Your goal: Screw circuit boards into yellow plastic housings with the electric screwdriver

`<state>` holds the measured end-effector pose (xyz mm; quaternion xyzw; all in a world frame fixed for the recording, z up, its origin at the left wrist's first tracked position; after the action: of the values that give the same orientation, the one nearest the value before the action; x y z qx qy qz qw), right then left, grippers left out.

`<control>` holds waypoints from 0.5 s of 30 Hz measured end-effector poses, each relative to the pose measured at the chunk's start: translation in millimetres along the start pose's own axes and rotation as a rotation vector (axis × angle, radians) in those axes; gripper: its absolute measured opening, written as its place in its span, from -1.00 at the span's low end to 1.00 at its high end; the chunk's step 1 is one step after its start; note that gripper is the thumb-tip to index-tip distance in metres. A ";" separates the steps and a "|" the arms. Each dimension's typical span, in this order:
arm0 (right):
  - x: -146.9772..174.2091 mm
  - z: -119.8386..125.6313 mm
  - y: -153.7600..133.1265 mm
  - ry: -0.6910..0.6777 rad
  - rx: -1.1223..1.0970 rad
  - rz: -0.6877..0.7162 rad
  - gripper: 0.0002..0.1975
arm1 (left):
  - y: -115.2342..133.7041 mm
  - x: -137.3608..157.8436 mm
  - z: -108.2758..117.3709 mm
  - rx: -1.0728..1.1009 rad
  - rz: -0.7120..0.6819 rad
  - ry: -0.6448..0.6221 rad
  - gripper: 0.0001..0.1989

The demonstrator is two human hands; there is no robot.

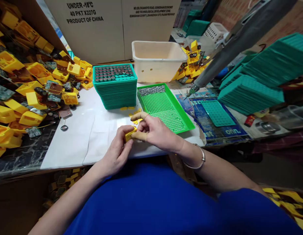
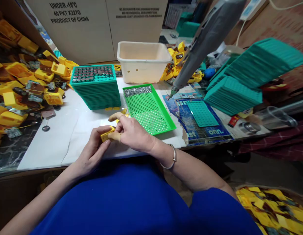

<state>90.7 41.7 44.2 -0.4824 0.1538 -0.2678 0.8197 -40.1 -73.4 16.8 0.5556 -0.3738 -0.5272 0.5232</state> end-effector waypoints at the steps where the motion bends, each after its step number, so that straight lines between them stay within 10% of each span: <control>1: -1.1 2.4 -1.0 -0.049 0.057 -0.005 -0.70 | 0.3 0.0 0.3 0.005 0.000 -0.011 -0.70; 15: 20.1 1.4 2.3 -0.036 0.665 0.133 -0.63 | -7.1 -5.0 4.0 0.056 0.028 -0.192 -0.71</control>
<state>108.3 31.7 43.0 -0.1825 0.0746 -0.2408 0.9503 -45.8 -68.1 11.2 0.5116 -0.4443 -0.5601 0.4766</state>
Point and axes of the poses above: each hand's wrist, its own x-axis away from the middle knuckle, its own z-axis out of the back of the hand, y = z × x, the point moved 1 cm from there along -x, towards the middle knuckle, and after that the axes turned 6 degrees about x, right-handed, at the moved point
